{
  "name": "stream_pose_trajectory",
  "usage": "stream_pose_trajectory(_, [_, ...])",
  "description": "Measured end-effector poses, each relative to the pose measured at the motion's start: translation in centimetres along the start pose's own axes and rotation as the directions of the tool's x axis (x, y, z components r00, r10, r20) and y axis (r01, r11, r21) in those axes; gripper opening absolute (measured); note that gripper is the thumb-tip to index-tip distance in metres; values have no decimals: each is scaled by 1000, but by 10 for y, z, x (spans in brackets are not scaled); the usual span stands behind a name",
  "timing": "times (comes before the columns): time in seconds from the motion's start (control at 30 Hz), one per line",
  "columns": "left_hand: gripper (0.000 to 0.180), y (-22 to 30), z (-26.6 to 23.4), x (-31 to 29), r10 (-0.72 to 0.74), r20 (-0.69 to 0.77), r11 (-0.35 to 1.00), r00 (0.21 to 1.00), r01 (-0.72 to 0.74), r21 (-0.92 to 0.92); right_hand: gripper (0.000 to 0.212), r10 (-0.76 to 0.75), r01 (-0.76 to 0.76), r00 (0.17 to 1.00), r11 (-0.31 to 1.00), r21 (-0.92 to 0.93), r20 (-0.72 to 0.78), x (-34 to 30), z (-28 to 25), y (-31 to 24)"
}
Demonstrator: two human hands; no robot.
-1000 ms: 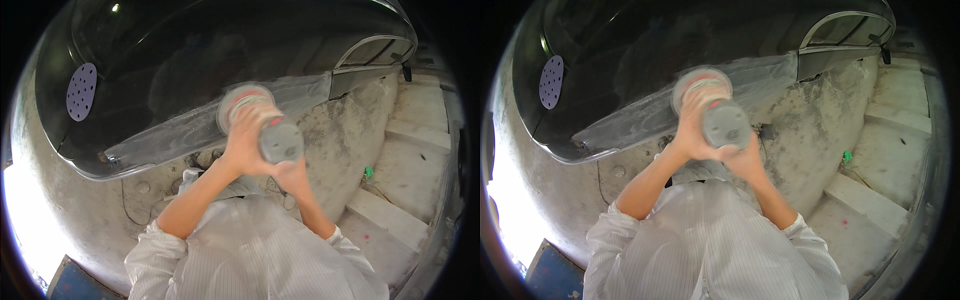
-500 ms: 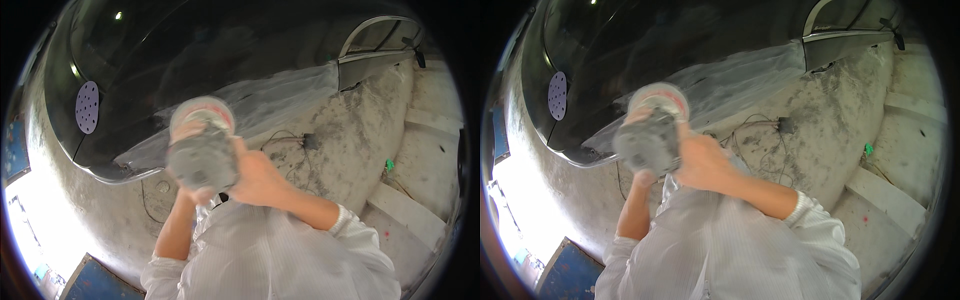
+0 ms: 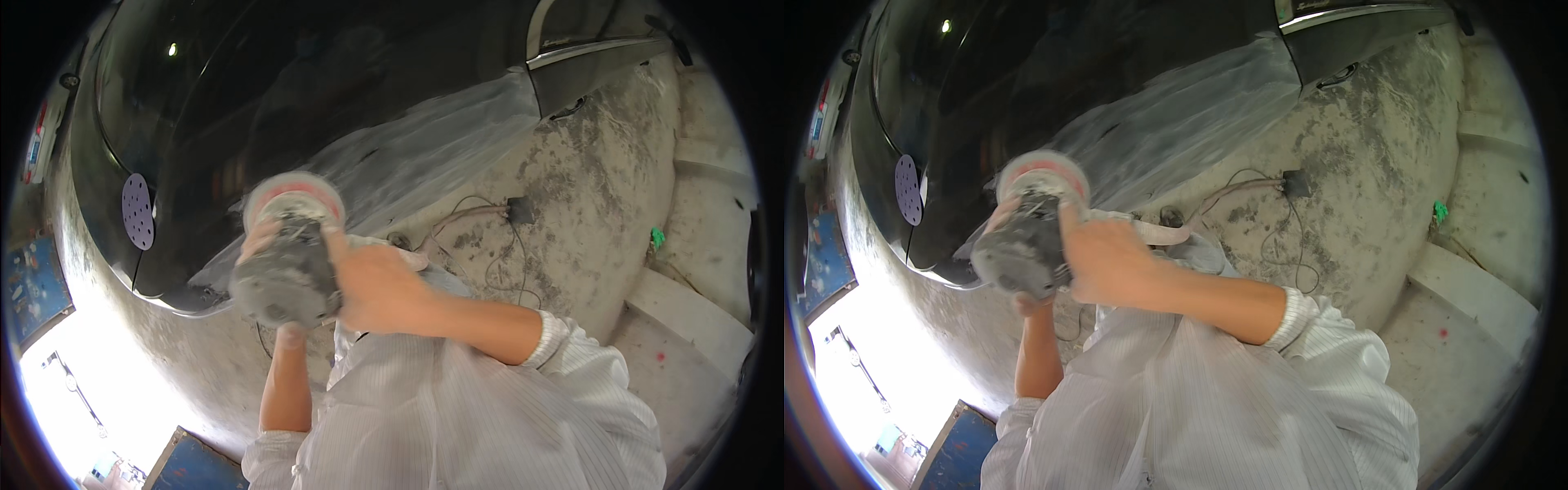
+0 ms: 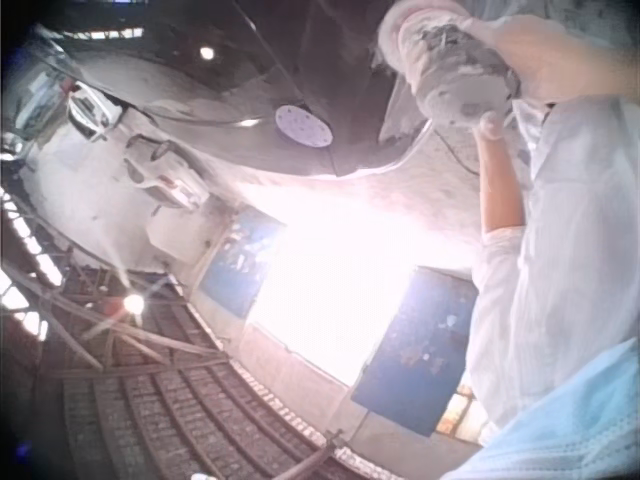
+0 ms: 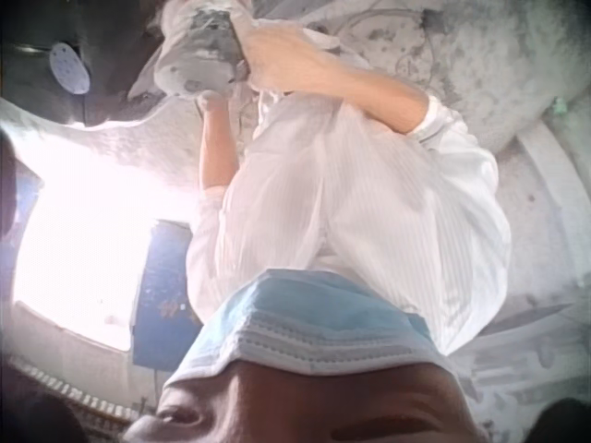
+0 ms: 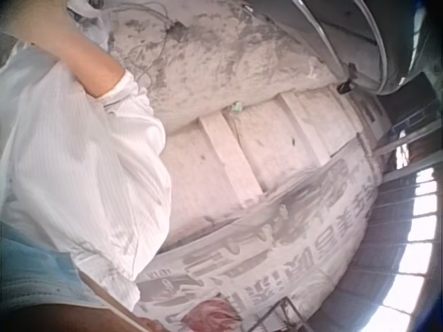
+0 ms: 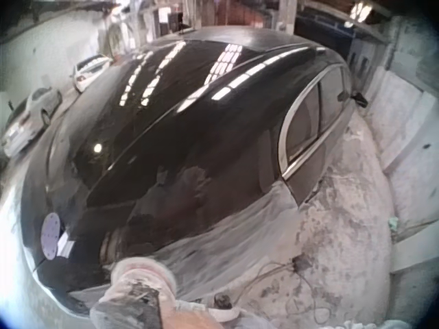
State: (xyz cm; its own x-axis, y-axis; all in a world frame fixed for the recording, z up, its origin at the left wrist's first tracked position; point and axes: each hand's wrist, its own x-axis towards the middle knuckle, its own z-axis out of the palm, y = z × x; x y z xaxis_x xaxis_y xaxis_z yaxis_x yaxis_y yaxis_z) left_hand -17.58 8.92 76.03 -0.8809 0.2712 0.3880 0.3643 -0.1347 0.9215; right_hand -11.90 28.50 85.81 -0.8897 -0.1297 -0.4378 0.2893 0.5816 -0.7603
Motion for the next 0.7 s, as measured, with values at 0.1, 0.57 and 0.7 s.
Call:
stream_pose_trajectory(0.1, [94, -6, 60, 13, -54, 150, 997, 987, 63, -50, 94, 63, -30, 963, 991, 130, -262, -33, -14, 45])
stream_pose_trajectory(0.57, [90, -26, 197, 51, 84, 490, 984, 868, -149, 95, 80, 113, 230, 764, 872, 432, -635, -65, -28, 166])
stream_pose_trajectory(0.7, [106, -24, 101, 15, 243, 253, 970, 936, -241, -41, 107, -94, 146, 902, 985, 94, -422, -33, 21, 114])
